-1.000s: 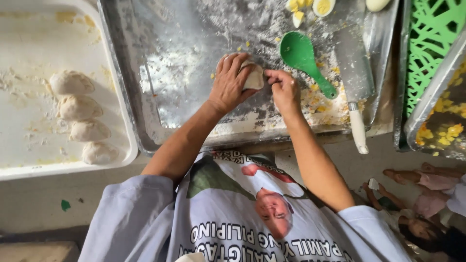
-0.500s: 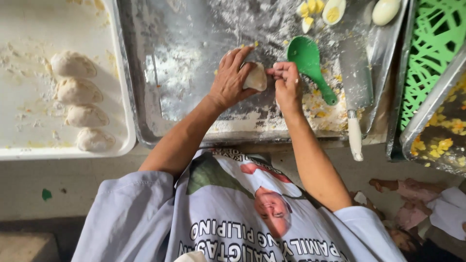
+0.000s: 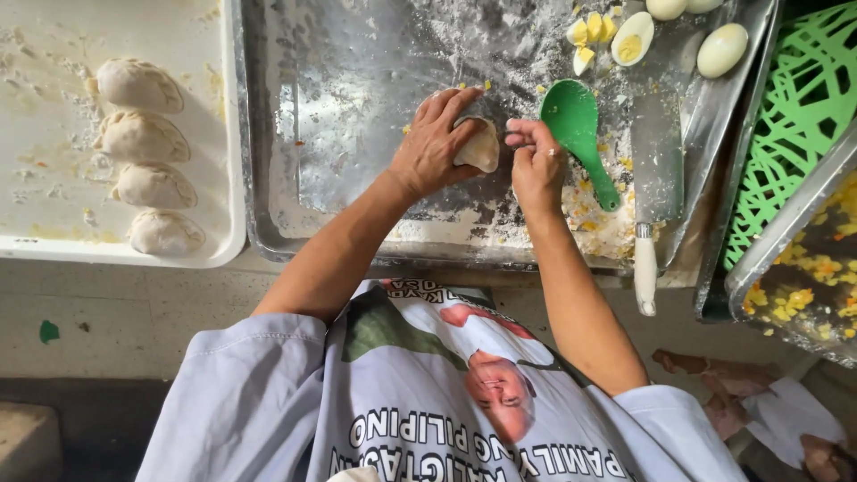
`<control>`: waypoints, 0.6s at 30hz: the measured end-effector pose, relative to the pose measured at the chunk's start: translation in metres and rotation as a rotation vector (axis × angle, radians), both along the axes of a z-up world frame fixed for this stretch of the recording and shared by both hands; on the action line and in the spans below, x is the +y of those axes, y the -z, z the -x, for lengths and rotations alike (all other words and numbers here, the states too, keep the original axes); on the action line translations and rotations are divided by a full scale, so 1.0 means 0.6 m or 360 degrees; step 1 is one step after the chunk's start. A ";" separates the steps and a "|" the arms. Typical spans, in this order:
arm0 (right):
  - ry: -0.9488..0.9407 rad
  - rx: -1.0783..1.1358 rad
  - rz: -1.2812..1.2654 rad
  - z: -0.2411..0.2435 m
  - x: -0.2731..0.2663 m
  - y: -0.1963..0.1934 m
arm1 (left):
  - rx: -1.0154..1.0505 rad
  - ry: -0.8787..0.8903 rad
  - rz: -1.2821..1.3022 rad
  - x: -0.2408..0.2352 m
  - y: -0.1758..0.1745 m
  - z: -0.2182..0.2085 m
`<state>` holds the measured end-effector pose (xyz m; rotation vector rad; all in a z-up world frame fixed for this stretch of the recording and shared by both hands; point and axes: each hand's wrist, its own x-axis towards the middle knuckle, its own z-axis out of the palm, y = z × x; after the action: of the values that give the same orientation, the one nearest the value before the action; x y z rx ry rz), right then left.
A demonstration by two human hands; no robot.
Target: Filling and sealing dough with a mixture of eggs and vegetables to prepare pastries.
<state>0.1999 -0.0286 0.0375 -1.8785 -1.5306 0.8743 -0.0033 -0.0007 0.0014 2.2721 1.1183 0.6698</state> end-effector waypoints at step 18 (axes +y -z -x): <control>-0.0285 -0.0016 0.0078 -0.015 0.002 0.021 | -0.0069 -0.0076 -0.0149 -0.025 0.003 0.015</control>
<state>0.2090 -0.0272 0.0250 -1.8026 -1.7185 0.9911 -0.0121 -0.0157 -0.0003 2.3032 1.1456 0.8022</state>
